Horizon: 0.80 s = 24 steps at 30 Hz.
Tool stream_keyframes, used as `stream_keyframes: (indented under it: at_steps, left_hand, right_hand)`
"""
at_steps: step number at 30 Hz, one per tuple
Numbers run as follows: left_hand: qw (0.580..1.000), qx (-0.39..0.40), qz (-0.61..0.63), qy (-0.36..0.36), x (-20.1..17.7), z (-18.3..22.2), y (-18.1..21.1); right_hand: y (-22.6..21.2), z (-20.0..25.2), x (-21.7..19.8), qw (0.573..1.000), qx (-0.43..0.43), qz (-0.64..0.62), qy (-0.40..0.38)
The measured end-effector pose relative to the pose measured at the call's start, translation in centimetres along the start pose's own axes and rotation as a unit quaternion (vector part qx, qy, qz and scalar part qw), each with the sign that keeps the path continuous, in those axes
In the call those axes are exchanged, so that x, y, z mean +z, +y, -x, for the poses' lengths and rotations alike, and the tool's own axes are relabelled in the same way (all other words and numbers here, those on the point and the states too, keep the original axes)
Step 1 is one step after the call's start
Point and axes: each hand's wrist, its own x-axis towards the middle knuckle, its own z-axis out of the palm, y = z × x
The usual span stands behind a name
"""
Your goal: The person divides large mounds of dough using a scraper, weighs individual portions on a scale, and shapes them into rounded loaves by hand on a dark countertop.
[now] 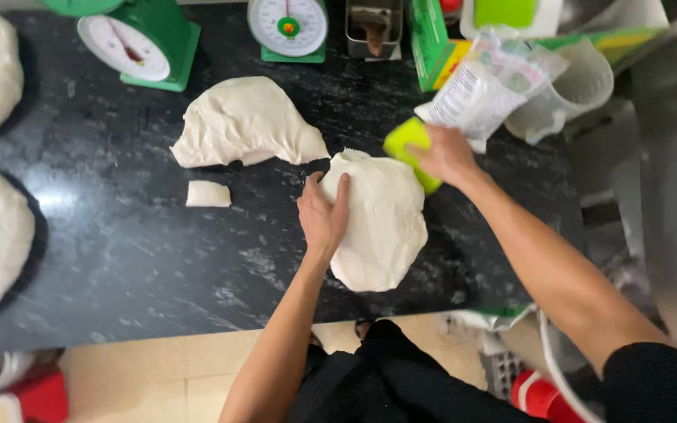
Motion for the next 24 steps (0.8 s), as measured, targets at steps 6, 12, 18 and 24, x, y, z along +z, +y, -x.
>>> stream_keyframes:
  at_steps: [6,12,18,24]
  left_hand:
    - [0.998,0.021,-0.048,0.033,0.2,0.1,0.8]
    - [0.979,-0.162,-0.111,-0.049,-3.0,4.1,2.8]
    - [0.979,-0.192,-0.052,0.05,-5.8,8.1,3.2]
    - [0.972,-0.001,-0.189,0.14,-3.8,5.9,2.6]
  right_hand:
    - [-3.3,-10.7,1.5,0.962,-0.222,-0.06,-0.148]
    - [-9.2,-5.8,7.8,0.829,-0.322,-0.209,-0.407]
    - [-12.3,-0.9,3.0,0.944,-0.231,-0.189,-0.142]
    - [-11.1,-3.4,-2.7,0.955,-0.256,-0.065,-0.131]
